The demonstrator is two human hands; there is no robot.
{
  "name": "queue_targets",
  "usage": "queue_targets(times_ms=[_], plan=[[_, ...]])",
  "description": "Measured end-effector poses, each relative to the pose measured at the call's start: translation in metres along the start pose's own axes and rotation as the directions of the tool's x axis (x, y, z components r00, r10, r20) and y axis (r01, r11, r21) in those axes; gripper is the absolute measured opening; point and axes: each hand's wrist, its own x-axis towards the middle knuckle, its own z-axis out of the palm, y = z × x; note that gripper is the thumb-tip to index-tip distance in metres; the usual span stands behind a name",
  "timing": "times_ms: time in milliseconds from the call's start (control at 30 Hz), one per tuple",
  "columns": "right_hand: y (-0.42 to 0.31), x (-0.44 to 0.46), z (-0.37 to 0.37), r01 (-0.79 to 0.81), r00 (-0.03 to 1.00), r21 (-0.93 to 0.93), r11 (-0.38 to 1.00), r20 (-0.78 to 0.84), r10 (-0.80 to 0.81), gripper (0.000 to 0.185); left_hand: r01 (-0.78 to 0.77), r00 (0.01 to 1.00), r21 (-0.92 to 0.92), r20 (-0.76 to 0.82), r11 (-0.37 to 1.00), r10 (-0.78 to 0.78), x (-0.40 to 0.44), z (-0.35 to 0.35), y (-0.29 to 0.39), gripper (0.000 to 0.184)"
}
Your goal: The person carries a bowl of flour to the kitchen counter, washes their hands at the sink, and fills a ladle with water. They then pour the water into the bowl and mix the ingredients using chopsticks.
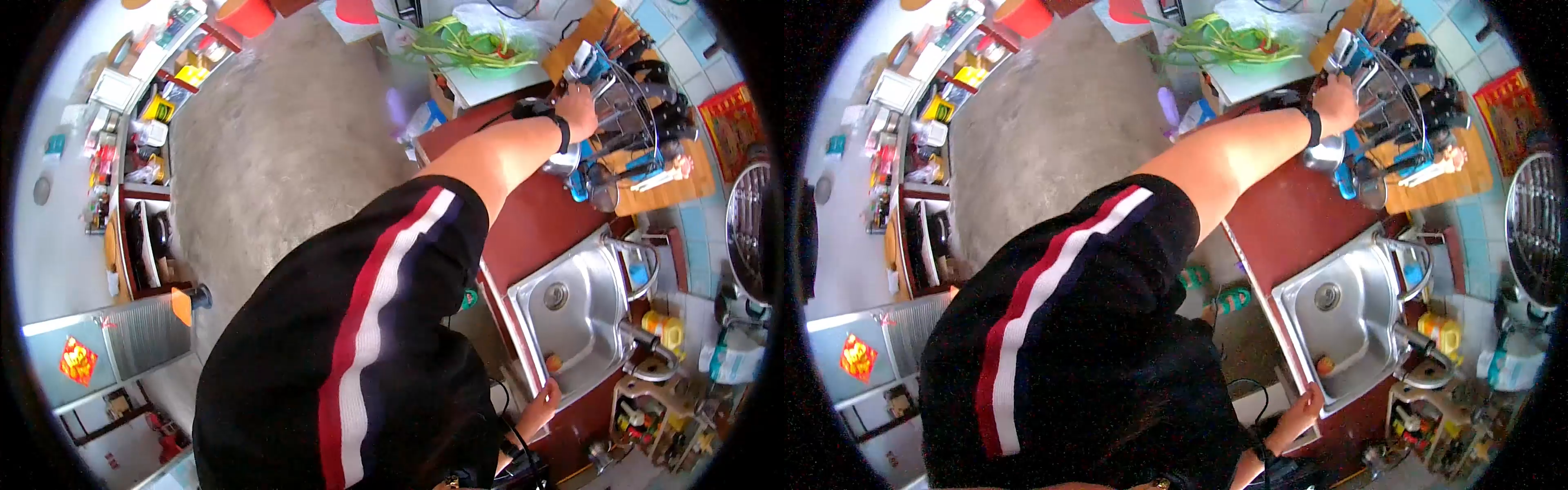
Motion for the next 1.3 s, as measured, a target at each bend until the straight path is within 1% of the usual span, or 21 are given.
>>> queue_targets(times_ms=[100,133,200,233,300,467,567,633,667,733,767,800,833,867,900,933,967,1067,1167,1267,1300], plan=[[0.003,0.048,0.007,0.083,0.996,0.026,0.996,-0.04,-0.082,0.022,-0.008,0.996,-0.004,0.093,1.0,0.008,0.0,-0.012,0.003,0.043],[0.021,0.068,0.012,0.061,0.998,0.081,0.995,0.019,-0.063,0.023,0.005,0.99,0.011,0.139,1.0,-0.006,-0.004,-0.016,0.008,0.042],[0.023,0.097,0.013,0.149,0.988,0.003,0.989,0.039,-0.149,0.025,-0.085,0.992,-0.003,0.092,0.996,0.085,-0.009,-0.006,0.005,0.04],[0.021,0.11,0.016,0.171,0.982,0.126,0.977,0.062,-0.179,0.021,-0.11,0.987,0.006,0.121,0.994,0.108,-0.01,0.0,0.004,0.039],[0.017,0.136,0.021,0.211,0.971,0.164,0.964,0.077,-0.225,0.021,-0.135,0.977,0.023,0.172,0.991,0.129,-0.016,0.008,0.004,0.039],[-0.014,0.179,0.029,0.268,0.929,0.152,0.952,0.221,-0.297,0.021,-0.122,0.986,0.023,0.121,0.992,0.119,-0.021,0.008,0.013,0.039],[-0.008,0.2,0.046,0.288,0.913,0.233,0.929,0.225,-0.339,0.02,-0.137,0.987,0.013,0.087,0.991,0.135,-0.024,0.006,0.017,0.036],[-0.011,0.214,0.054,0.291,0.915,0.197,0.936,0.228,-0.333,0.019,-0.145,0.987,-0.045,0.059,0.988,0.147,-0.029,0.005,0.017,0.03],[-0.004,0.214,0.056,0.261,0.929,0.165,0.951,0.227,-0.294,0.019,-0.139,0.985,0.084,0.113,0.987,0.13,-0.031,0.003,0.018,0.029],[0.061,0.227,0.089,0.244,0.935,0.27,0.931,0.191,-0.3,0.022,-0.277,0.921,0.199,0.333,0.94,0.201,-0.035,-0.012,0.029,0.026],[0.014,0.215,0.064,0.34,0.896,0.229,0.912,0.217,-0.388,0.024,-0.39,0.865,0.242,0.428,0.888,0.263,-0.031,-0.018,0.03,0.025],[0.012,0.217,0.067,0.402,0.885,0.125,0.907,0.199,-0.42,0.025,-0.658,0.739,0.29,0.422,0.694,0.525,-0.025,-0.004,0.009,0.028],[0.025,0.222,0.084,0.434,0.88,0.161,0.887,0.138,-0.455,0.025,-0.24,0.935,0.029,0.276,0.97,0.223,-0.024,-0.005,0.02,0.032],[0.007,0.217,0.08,0.221,0.955,0.113,0.969,0.176,-0.239,0.02,-0.188,0.959,0.118,0.239,0.975,0.156,-0.025,-0.006,0.02,0.037],[0.003,0.217,0.086,0.248,0.954,0.152,0.957,0.132,-0.268,0.02,-0.218,0.961,0.284,0.227,0.933,0.156,-0.027,-0.015,0.031,0.044],[0.003,0.216,0.09,0.294,0.943,0.2,0.935,0.097,-0.317,0.02,-0.044,0.961,0.125,0.278,0.991,0.008,-0.033,-0.026,0.04,0.046],[0.004,0.214,0.089,0.254,0.954,0.215,0.943,0.102,-0.28,0.019,-0.139,0.969,0.126,0.22,0.982,0.109,-0.033,-0.022,0.027,0.046],[0.004,0.226,0.101,0.159,0.972,0.228,0.961,0.135,-0.193,0.018,-0.252,0.949,0.247,0.254,0.936,0.188,-0.025,-0.017,0.006,0.045],[0.022,0.242,0.113,0.163,0.973,0.21,0.964,0.128,-0.193,0.02,-0.262,0.946,0.151,0.237,0.953,0.222,-0.029,-0.019,0.006,0.044],[0.036,0.25,0.113,0.116,0.978,0.179,0.977,0.15,-0.144,0.022,-0.072,0.963,0.09,0.264,0.993,0.046,-0.038,-0.039,0.046,0.036],[0.032,0.251,0.105,0.084,0.979,0.196,0.977,0.166,-0.117,0.023,-0.179,0.966,0.079,0.204,0.981,0.16,-0.037,-0.036,0.04,0.036]])
